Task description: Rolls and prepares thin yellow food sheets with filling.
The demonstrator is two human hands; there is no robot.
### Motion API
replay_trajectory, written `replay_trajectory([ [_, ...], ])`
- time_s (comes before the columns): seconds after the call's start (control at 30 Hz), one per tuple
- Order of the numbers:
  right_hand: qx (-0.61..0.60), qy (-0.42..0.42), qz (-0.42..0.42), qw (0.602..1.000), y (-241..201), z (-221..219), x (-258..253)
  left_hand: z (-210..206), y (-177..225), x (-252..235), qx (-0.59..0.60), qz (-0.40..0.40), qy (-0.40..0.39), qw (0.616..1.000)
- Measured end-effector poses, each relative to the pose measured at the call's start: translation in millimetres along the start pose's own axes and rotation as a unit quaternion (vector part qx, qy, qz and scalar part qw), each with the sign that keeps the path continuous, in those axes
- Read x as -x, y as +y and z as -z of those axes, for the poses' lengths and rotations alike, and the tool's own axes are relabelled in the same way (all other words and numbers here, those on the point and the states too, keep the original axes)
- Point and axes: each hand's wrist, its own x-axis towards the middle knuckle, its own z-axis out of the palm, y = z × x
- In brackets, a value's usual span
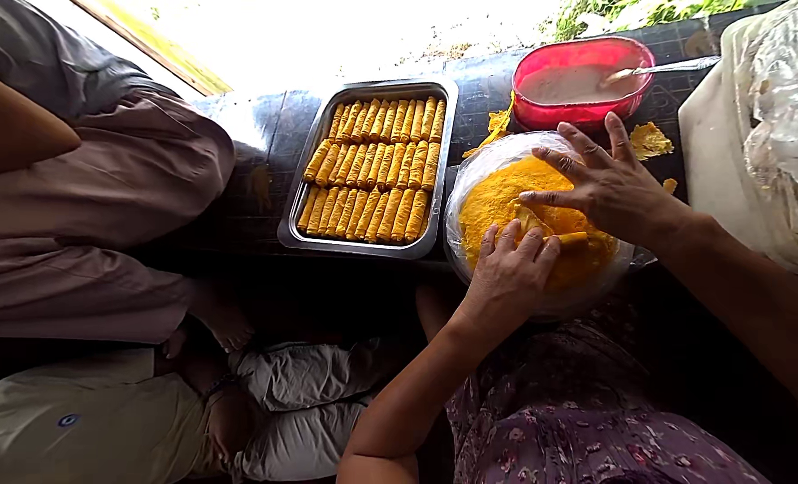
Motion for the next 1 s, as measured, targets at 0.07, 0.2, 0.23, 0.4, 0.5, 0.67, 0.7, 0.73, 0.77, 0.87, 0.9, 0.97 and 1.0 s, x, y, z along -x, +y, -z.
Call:
replay_trajectory([
  [0.07, 0.006, 0.009, -0.015, 1.0, 1, 4, -3, 0, 0, 0, 0.0, 0.003, -0.001, 1.0],
  [0.2, -0.074, 0.03, 0.036, 0.996, -3, 0, -5, -1, 0, 0, 0.009, 0.006, 0.007, 1.0],
  [0.23, -0.08, 0.018, 0.043, 0.996, -3, -3, -6, -1, 0, 0, 0.011, 0.006, 0.007, 1.0],
  [0.4, -0.059, -0.02, -0.003, 0.998, -4, -2, -21, 2, 1, -2, 0.007, 0.001, -0.005, 1.0],
  [0.5, -0.054, 0.016, -0.04, 0.998, -7, 4, -18, 3, 1, -2, -0.002, 0.0, -0.006, 1.0],
  [0.67, -0.101, 0.188, -0.078, 0.974, -46, 6, 33, 1, 13, 4, -0.047, 0.026, 0.033, 0.998],
  [0.7, -0.098, 0.204, -0.085, 0.97, -56, 1, 45, 0, 15, 4, -0.049, 0.027, 0.042, 0.998],
  [0.73, -0.09, 0.213, -0.093, 0.969, -63, -6, 56, 0, 15, 4, -0.05, 0.026, 0.051, 0.997],
  [0.77, -0.079, 0.217, -0.1, 0.968, -68, -13, 64, 1, 15, 4, -0.046, 0.025, 0.054, 0.997],
  [0.87, -0.067, 0.235, -0.119, 0.962, -72, -24, 71, 2, 10, 0, -0.013, 0.033, 0.065, 0.997],
  [0.9, -0.069, 0.24, -0.124, 0.96, -71, -25, 70, 3, 7, -2, -0.001, 0.039, 0.069, 0.997],
  [0.97, -0.086, 0.246, -0.129, 0.957, -66, -25, 63, 4, -1, -8, 0.01, 0.047, 0.079, 0.996],
  [1.0, -0.1, 0.247, -0.134, 0.955, -62, -25, 60, 4, -5, -10, 0.013, 0.049, 0.082, 0.995],
])
